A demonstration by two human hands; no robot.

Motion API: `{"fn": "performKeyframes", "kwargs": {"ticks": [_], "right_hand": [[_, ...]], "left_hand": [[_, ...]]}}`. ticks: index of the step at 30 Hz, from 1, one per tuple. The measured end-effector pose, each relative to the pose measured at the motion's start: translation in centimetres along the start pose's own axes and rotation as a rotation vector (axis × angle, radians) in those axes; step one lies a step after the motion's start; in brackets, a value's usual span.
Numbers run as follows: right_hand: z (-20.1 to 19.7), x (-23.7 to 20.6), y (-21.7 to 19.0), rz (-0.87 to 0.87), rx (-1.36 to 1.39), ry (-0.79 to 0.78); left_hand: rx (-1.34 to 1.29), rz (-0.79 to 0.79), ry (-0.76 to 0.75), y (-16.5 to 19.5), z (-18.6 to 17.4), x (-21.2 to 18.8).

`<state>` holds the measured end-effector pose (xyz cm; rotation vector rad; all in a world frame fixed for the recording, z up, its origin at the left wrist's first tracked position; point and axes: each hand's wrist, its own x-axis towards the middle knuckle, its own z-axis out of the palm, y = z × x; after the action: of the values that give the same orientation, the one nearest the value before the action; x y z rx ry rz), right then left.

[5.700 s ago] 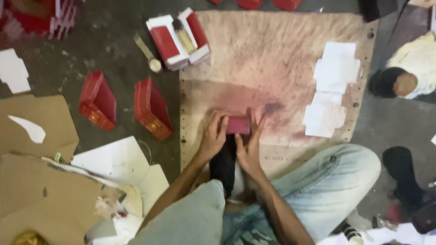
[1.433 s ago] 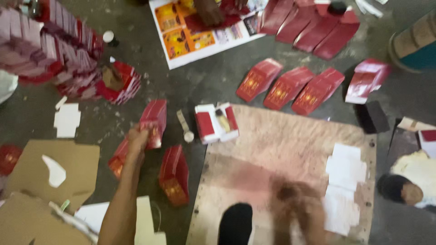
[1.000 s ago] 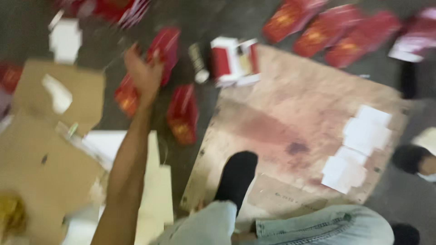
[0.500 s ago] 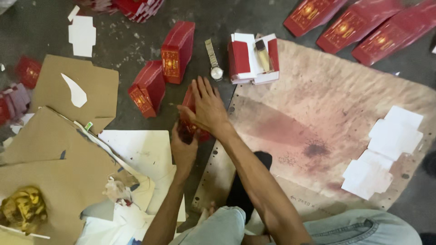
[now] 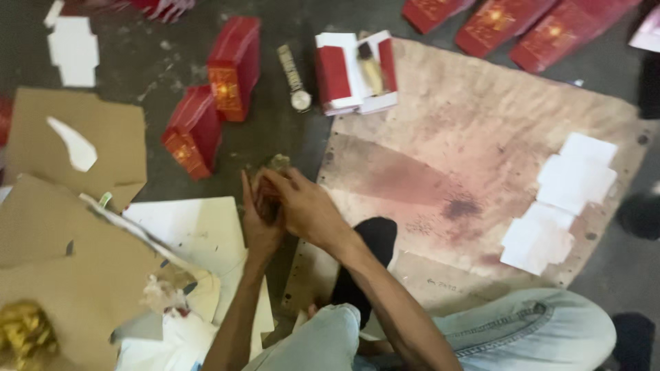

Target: The person sits on the floor and assembles small red and white cardboard boxes. They fold the white paper inserts into the red box shells, press the edges to secure them, and place the finished units aside.

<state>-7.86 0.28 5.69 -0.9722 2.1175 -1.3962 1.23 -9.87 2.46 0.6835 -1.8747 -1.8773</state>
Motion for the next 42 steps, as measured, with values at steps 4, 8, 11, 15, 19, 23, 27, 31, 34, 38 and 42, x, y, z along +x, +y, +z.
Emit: {"fn": "performKeyframes", "kwargs": {"ticks": [4,8,11,15,19,23,27,31,34,38,42], "right_hand": [[-8.7,-9.1,0.4,0.297,0.422,0.242],[-11.7,-14.9,-0.4,0.112,-0.314,0.723],[-8.9,-16.2,1.7,0.252,-0.647,0.374],[-7.1,-17.6,5.1,0.18,-0.804,0.444],[-8.3,-17.2,6.0,0.272,-0.712,0.266],[-8.8,-14.8,7.0,0.141,0.656,0.818],[-10.2,-15.2,8.3,0.258,0.45,0.75],[-11.5,-17.4,8.6,0.554,0.667,0.648],[-10.7,-18.3,8.1,0.447,0.007,0.539],[-8.4,-18.2,8.5,0.427,0.175,0.596],[-7.5,-17.6,8.5,0.41,0.397,0.724]], "left_hand": [[0.07,-0.076,-0.482,1.5,3.0,-0.9],[0.507,0.421,-0.629,1.1,8.0,-0.7],[0.54,0.296,-0.806,0.2,9.8,-1.0],[0.321,0.118,-0.711,-0.1,12.1,-1.5],[0.385,0.153,-0.668,-0.5,13.6,-2.3],[0.43,0.301,-0.688,-0.8,14.5,-2.8],[0.532,0.18,-0.724,-1.3,14.7,-3.6],[-0.112,-0.493,-0.769,-1.8,14.6,-4.1],[-0.531,-0.838,-0.663,-2.0,14.5,-4.4],[-0.202,-0.68,-0.674,-2.4,14.3,-4.5],[-0.477,-0.849,-0.733,-2.5,14.1,-4.4]]}}
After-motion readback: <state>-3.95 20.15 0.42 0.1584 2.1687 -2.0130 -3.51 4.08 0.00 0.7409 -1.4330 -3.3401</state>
